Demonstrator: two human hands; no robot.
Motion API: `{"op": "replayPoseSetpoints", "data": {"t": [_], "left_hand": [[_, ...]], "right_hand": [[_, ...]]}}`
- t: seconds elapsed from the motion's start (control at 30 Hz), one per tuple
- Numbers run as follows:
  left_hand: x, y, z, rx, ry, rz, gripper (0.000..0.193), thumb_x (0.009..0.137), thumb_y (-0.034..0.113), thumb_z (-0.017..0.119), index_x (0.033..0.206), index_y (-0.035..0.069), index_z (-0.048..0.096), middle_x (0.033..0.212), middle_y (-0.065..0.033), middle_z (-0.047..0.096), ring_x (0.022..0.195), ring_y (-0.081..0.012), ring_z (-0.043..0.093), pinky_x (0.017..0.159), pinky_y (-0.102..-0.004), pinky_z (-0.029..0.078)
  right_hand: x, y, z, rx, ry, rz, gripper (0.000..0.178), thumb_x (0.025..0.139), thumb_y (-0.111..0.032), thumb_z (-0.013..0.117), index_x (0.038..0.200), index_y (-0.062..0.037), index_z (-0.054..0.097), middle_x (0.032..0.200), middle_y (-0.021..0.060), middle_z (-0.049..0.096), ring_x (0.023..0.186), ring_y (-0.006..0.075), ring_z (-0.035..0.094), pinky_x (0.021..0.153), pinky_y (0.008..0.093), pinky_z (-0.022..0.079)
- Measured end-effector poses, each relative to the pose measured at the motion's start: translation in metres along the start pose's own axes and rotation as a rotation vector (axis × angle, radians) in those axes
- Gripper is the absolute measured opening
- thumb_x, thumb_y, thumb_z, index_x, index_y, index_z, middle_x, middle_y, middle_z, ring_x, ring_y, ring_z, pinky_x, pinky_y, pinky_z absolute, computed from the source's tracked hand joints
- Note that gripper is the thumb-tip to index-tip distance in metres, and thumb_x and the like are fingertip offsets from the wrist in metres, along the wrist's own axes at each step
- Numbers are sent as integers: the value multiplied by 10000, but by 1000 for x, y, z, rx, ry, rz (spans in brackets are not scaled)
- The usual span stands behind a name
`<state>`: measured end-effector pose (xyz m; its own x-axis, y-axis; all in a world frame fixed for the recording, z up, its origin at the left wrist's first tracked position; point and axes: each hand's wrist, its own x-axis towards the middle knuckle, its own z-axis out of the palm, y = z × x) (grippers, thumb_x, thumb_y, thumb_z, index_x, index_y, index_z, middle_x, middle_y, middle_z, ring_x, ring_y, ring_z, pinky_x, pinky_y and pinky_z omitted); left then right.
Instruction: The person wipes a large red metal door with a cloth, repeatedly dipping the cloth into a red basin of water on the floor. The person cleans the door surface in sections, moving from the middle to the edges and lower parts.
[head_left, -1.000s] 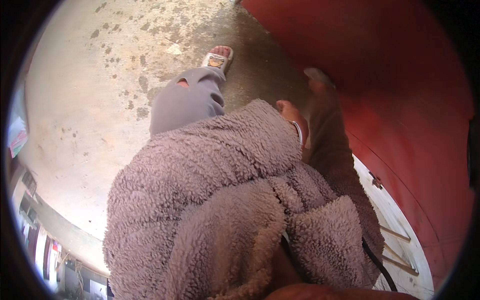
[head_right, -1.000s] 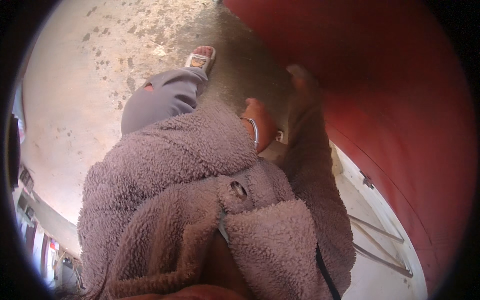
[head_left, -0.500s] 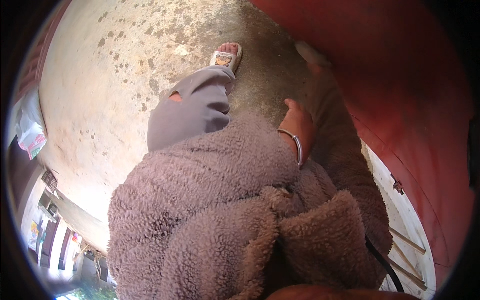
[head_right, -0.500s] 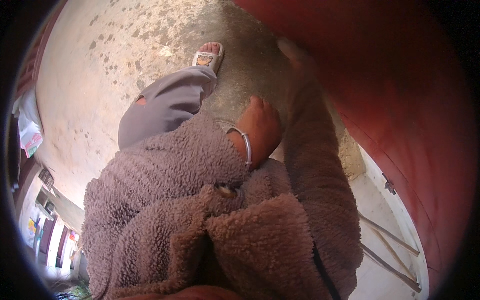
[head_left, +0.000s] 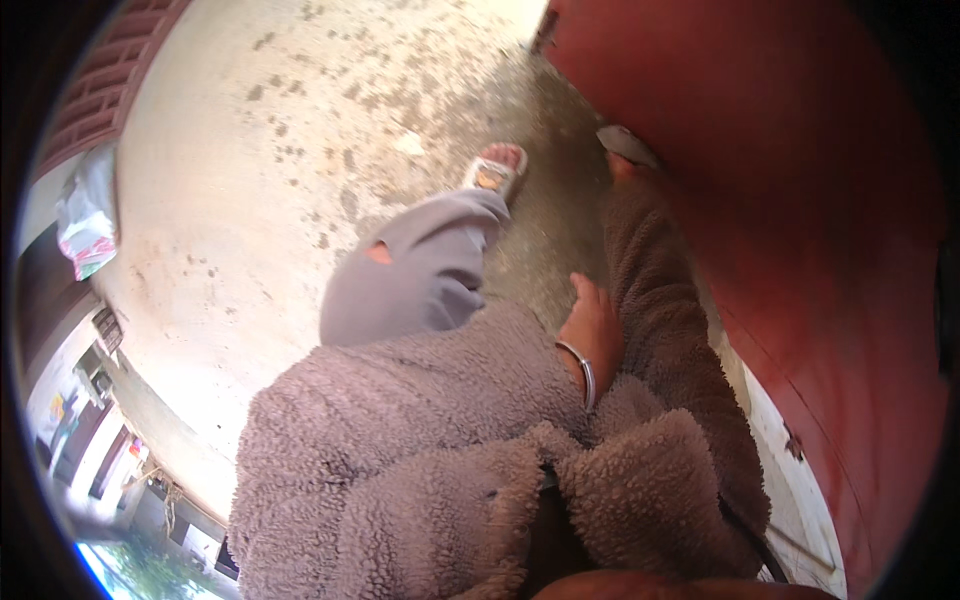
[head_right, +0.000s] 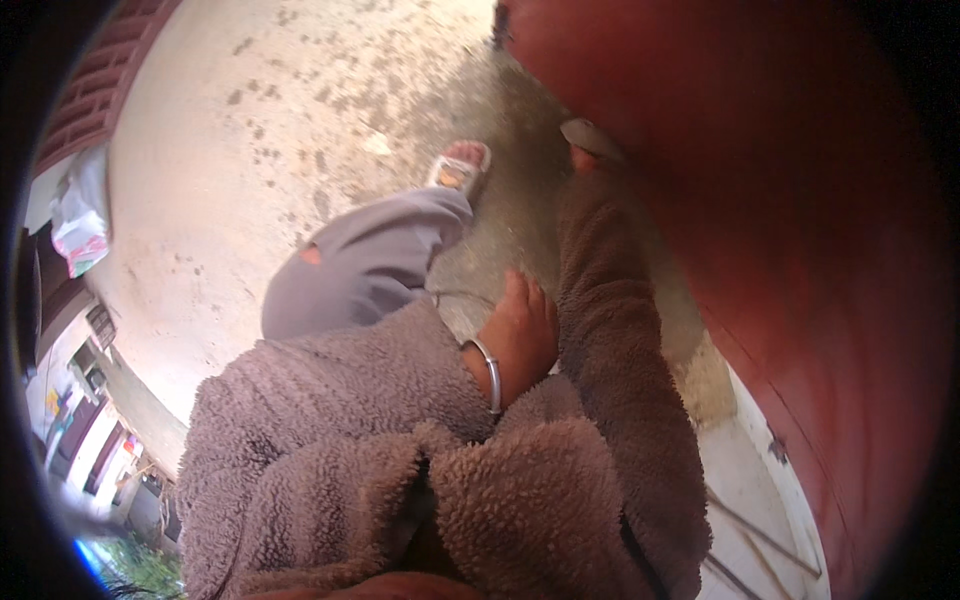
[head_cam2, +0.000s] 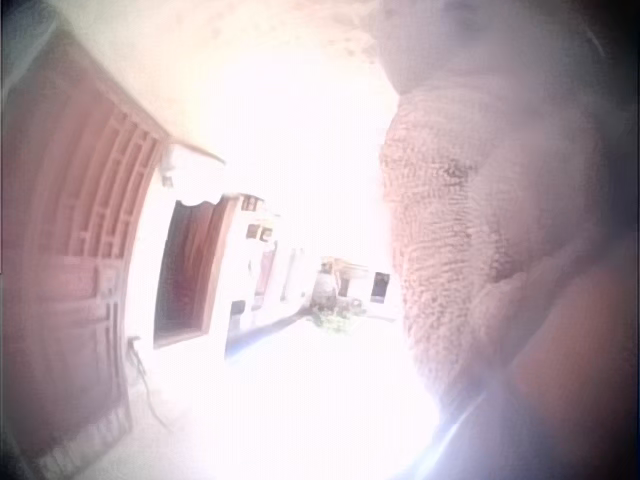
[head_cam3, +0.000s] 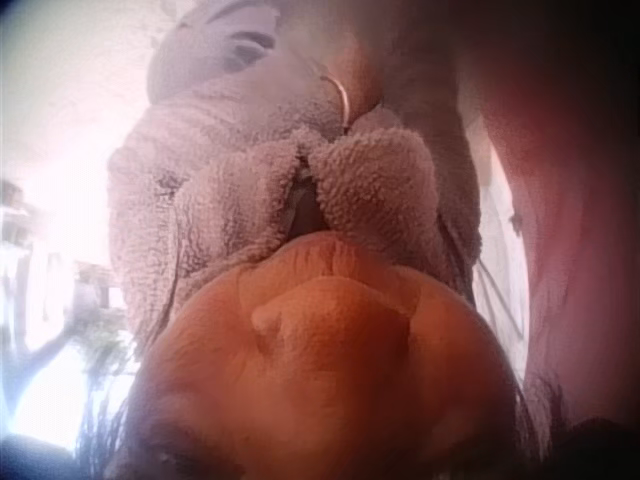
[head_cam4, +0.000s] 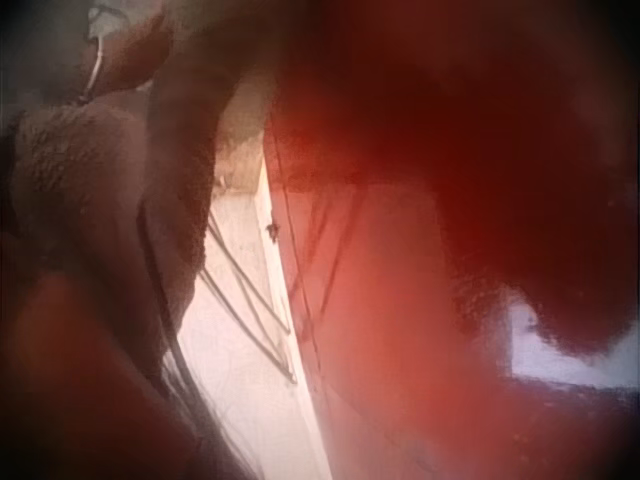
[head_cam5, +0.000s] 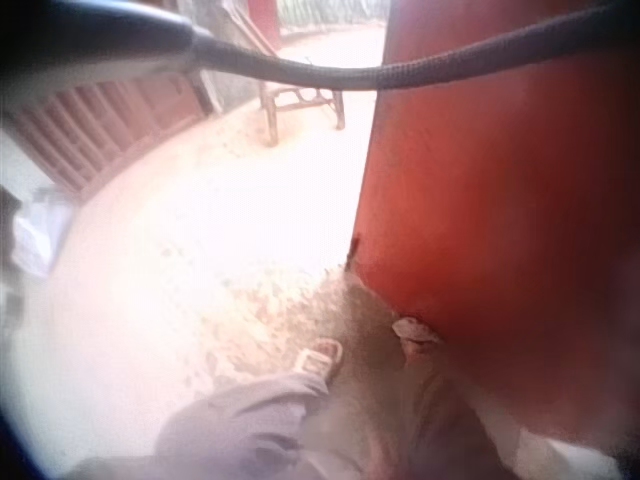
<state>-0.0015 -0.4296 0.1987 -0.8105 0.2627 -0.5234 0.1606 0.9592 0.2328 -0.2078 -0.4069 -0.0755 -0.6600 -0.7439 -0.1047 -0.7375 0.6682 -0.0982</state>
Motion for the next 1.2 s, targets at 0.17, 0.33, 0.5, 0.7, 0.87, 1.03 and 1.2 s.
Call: {"op": "replayPoseSetpoints", "data": {"t": [0.17, 0.33, 0.5, 0.7, 0.87, 1.03, 1.2], "left_hand": [[2, -14, 3, 143, -129, -42, 307, 861, 210, 531, 1043, 29, 698, 1081, -186, 645, 1041, -343, 572, 950, -497, 355], [9, -24, -50, -75, -436, 201, 376, 933, 294, 502, 1230, 101, 629, 1235, -120, 610, 1195, -301, 528, 1010, -577, 299], [18, -10, -27, 81, -69, 188, 227, 788, 264, 637, 946, 119, 713, 959, -76, 669, 983, -244, 622, 783, -392, 438], [22, 13, -24, 11, 23, 471, 190, 742, 250, 652, 823, 93, 725, 844, -98, 690, 833, -250, 673, 677, -383, 499], [23, 39, -29, 87, -59, 586, 253, 726, 306, 712, 823, 72, 713, 864, -115, 683, 845, -272, 666, 703, -402, 498], [28, 68, -15, 108, -62, 732, 350, 700, 378, 757, 803, 48, 705, 888, -143, 669, 811, -299, 655, 706, -423, 499], [41, 84, -12, 167, -230, 751, 299, 696, 359, 738, 820, 88, 711, 865, -104, 657, 840, -273, 621, 730, -409, 451]], "right_hand": [[80, -37, -1, 51, 29, 4, 385, 844, -218, 598, 1178, -29, 561, 1183, 148, 591, 1053, 344, 604, 865, 467, 520], [39, -25, -24, 39, 19, -48, 384, 841, -217, 602, 1173, -28, 565, 1178, 147, 595, 1049, 342, 607, 862, 463, 521], [-83, 44, -63, -9, -39, 112, 383, 838, -217, 606, 1168, -26, 568, 1173, 146, 599, 1045, 341, 610, 860, 460, 523], [-251, 146, -113, -93, -41, 562, 382, 835, -216, 610, 1162, -24, 572, 1167, 145, 603, 1040, 339, 614, 857, 456, 524], [-316, 176, -122, 94, 219, 1033, 381, 831, -215, 614, 1158, -23, 576, 1162, 144, 607, 1036, 337, 617, 855, 452, 525], [-273, 150, -77, 920, 821, 1406, 379, 828, -214, 617, 1153, -21, 579, 1157, 143, 611, 1032, 336, 620, 853, 449, 526], [-172, 91, -33, 2060, 1136, 1559, 378, 825, -214, 621, 1148, -20, 583, 1152, 142, 614, 1028, 334, 623, 851, 445, 527]]}}
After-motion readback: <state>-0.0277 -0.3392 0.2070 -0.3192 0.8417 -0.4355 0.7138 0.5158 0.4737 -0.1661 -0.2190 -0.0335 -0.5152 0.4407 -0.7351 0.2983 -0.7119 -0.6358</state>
